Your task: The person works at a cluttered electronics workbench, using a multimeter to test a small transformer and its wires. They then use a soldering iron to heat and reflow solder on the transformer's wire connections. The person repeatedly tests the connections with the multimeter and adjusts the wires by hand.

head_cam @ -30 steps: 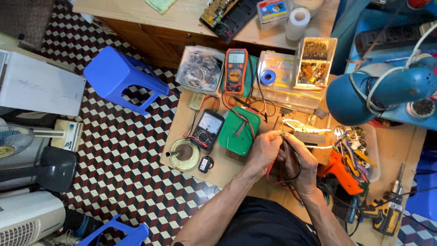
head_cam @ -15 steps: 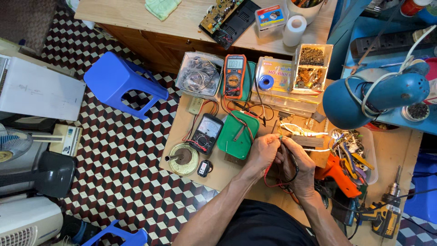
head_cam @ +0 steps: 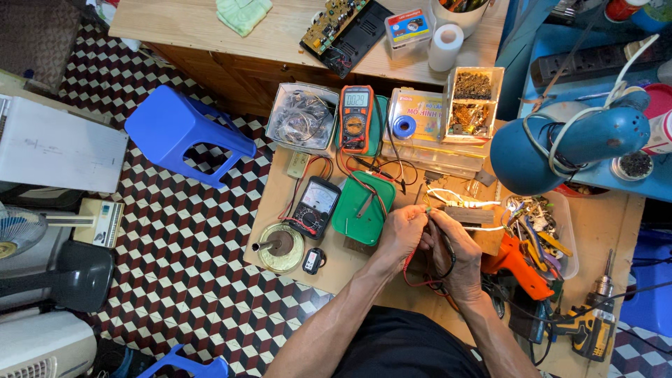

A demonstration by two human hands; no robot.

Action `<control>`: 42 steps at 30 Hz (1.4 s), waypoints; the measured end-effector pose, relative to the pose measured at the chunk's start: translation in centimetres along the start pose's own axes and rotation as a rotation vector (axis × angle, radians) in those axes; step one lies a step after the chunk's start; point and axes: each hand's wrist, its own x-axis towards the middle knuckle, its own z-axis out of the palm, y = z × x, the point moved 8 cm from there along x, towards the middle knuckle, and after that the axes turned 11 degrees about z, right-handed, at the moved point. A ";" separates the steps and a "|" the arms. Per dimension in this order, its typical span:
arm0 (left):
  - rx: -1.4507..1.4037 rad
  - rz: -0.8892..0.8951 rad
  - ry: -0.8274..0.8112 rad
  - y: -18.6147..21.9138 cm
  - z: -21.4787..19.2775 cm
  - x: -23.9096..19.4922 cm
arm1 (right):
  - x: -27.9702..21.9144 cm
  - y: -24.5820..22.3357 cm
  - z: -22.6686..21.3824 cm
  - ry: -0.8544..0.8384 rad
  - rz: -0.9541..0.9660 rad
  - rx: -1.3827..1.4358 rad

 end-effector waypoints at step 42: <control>1.018 0.585 -0.368 7.8 10.6 6.6 | -2.9 8.0 -8.5 0.412 0.570 0.261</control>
